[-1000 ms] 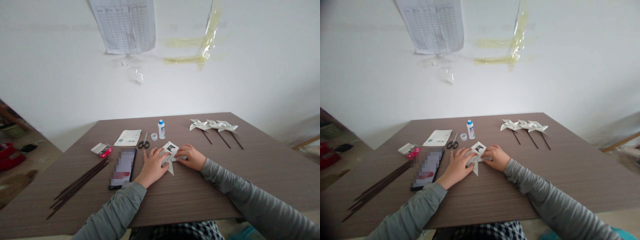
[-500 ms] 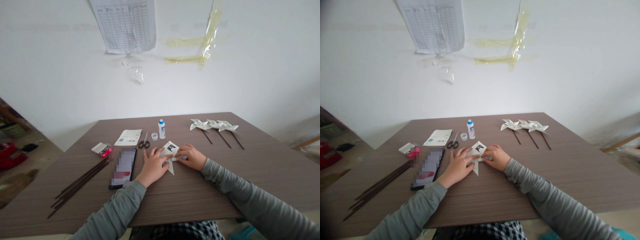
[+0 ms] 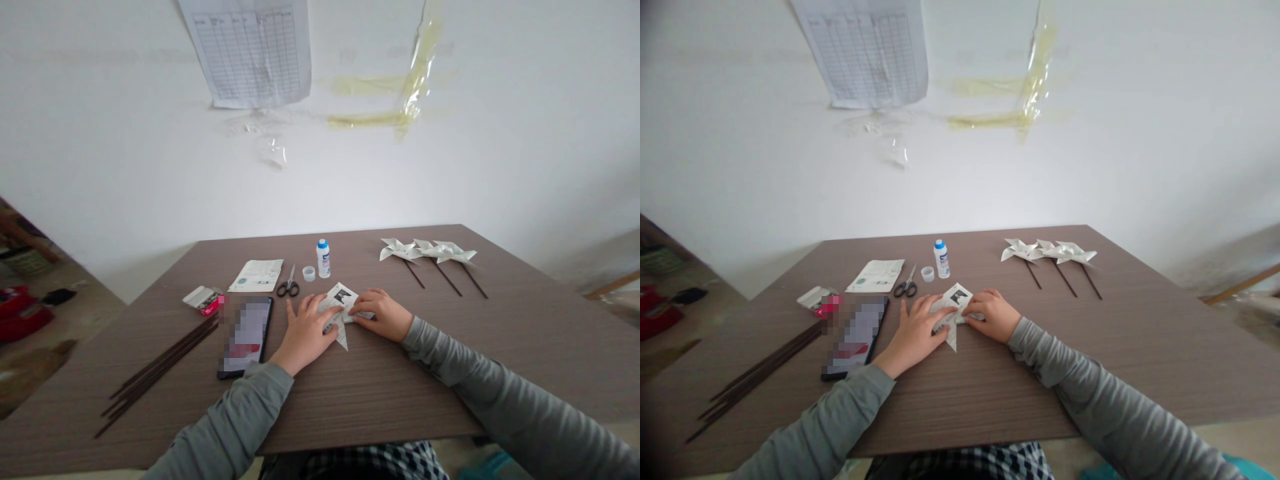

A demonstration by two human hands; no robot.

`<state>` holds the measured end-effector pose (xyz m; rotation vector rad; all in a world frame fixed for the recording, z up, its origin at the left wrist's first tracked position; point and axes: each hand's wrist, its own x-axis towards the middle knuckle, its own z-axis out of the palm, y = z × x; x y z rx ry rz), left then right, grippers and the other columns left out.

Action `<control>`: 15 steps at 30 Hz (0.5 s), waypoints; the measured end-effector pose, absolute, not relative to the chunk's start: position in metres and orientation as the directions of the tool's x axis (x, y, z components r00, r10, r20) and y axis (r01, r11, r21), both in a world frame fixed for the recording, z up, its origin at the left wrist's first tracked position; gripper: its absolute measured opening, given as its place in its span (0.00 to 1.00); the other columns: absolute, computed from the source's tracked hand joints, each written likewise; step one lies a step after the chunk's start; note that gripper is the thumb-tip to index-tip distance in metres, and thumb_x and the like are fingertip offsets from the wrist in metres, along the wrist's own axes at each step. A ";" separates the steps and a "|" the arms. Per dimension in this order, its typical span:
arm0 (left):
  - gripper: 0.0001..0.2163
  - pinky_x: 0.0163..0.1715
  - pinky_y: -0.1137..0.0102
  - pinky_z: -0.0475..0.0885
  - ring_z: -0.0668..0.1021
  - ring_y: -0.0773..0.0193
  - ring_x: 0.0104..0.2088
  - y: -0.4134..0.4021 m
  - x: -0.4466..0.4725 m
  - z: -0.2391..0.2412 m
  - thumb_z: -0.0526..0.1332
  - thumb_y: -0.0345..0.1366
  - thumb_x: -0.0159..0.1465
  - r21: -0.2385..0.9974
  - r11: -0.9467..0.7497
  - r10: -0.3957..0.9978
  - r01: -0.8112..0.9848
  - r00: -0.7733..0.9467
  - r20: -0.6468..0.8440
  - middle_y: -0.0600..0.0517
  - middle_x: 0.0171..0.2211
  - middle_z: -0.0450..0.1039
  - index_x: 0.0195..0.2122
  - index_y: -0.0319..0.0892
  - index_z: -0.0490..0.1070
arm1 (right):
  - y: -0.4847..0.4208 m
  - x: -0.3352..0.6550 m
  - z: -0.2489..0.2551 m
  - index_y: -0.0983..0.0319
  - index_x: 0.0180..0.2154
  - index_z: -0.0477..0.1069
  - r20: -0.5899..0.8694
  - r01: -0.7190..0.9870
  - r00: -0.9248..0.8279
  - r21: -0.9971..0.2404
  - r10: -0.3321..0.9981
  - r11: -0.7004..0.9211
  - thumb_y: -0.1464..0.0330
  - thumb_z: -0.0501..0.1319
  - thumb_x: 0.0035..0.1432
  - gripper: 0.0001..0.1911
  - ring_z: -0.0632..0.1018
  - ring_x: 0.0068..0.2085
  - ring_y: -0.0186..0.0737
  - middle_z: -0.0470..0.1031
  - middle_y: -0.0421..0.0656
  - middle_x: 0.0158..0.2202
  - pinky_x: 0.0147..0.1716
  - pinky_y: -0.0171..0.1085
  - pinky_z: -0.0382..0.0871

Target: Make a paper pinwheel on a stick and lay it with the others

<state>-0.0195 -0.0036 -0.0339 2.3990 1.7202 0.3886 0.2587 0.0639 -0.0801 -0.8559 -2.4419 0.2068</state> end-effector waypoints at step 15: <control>0.24 0.86 0.05 0.56 0.75 0.26 0.87 -0.005 -0.016 -0.031 0.76 0.35 0.80 0.257 -0.269 0.963 0.928 0.259 0.075 0.44 0.86 0.80 0.73 0.65 0.92 | 0.063 0.260 -0.079 0.53 0.56 0.96 0.419 0.542 -0.650 -0.330 0.634 0.773 0.65 0.78 0.82 0.07 0.94 0.54 0.56 0.96 0.49 0.51 0.73 0.60 0.86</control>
